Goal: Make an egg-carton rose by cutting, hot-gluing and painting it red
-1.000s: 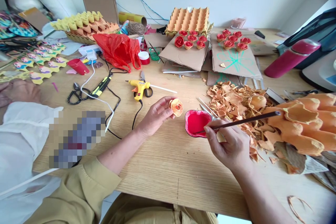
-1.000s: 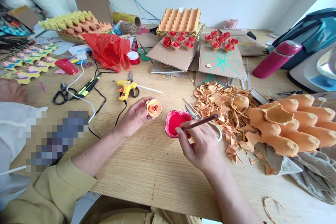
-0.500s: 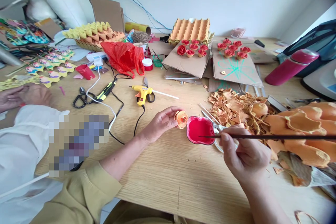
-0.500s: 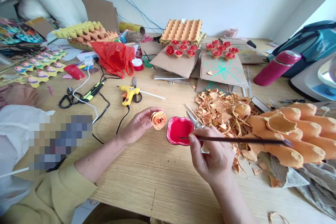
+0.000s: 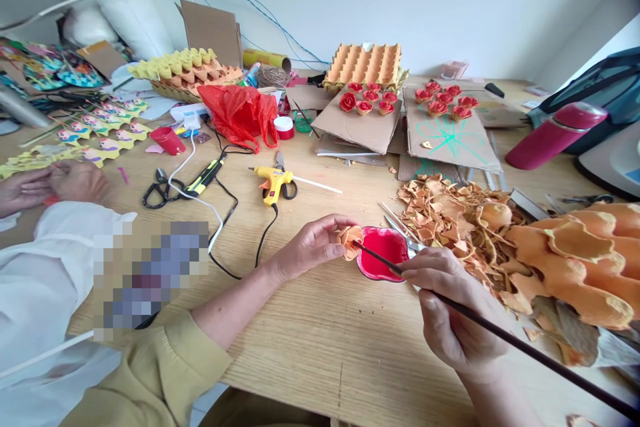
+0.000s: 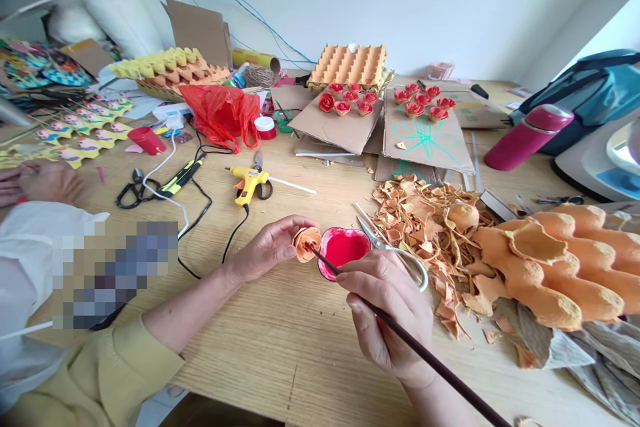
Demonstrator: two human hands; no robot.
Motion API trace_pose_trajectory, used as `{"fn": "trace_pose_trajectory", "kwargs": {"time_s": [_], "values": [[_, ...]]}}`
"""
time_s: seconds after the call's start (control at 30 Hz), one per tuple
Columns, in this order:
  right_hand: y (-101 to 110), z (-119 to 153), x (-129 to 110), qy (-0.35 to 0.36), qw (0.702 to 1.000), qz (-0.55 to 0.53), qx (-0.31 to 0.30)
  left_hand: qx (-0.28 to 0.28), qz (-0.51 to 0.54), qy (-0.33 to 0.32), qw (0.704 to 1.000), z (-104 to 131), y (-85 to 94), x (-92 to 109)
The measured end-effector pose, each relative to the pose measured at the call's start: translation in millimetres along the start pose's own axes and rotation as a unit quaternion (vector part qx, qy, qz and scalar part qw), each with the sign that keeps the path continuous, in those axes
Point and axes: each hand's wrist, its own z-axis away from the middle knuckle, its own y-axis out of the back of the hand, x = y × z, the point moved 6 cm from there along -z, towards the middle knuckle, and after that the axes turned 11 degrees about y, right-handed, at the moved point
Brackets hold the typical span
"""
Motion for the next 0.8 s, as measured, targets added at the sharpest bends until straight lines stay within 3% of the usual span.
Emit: {"fn": "trace_pose_trajectory", "kwargs": {"time_s": [0.17, 0.57, 0.8], "values": [[-5.6, -1.6, 0.0, 0.01, 0.999, 0.004, -0.042, -0.008, -0.003, 0.001, 1.0, 0.6, -0.2, -0.7], [-6.6, -3.2, -3.4, 0.028, 0.999, 0.006, -0.04, -0.004, -0.008, 0.009, 1.0, 1.5, -1.6, 0.9], [1.8, -2.7, -1.7, 0.016, 1.0, 0.007, 0.012, -0.007, 0.004, 0.009, 1.0, 0.9, -0.2, 0.0]]}}
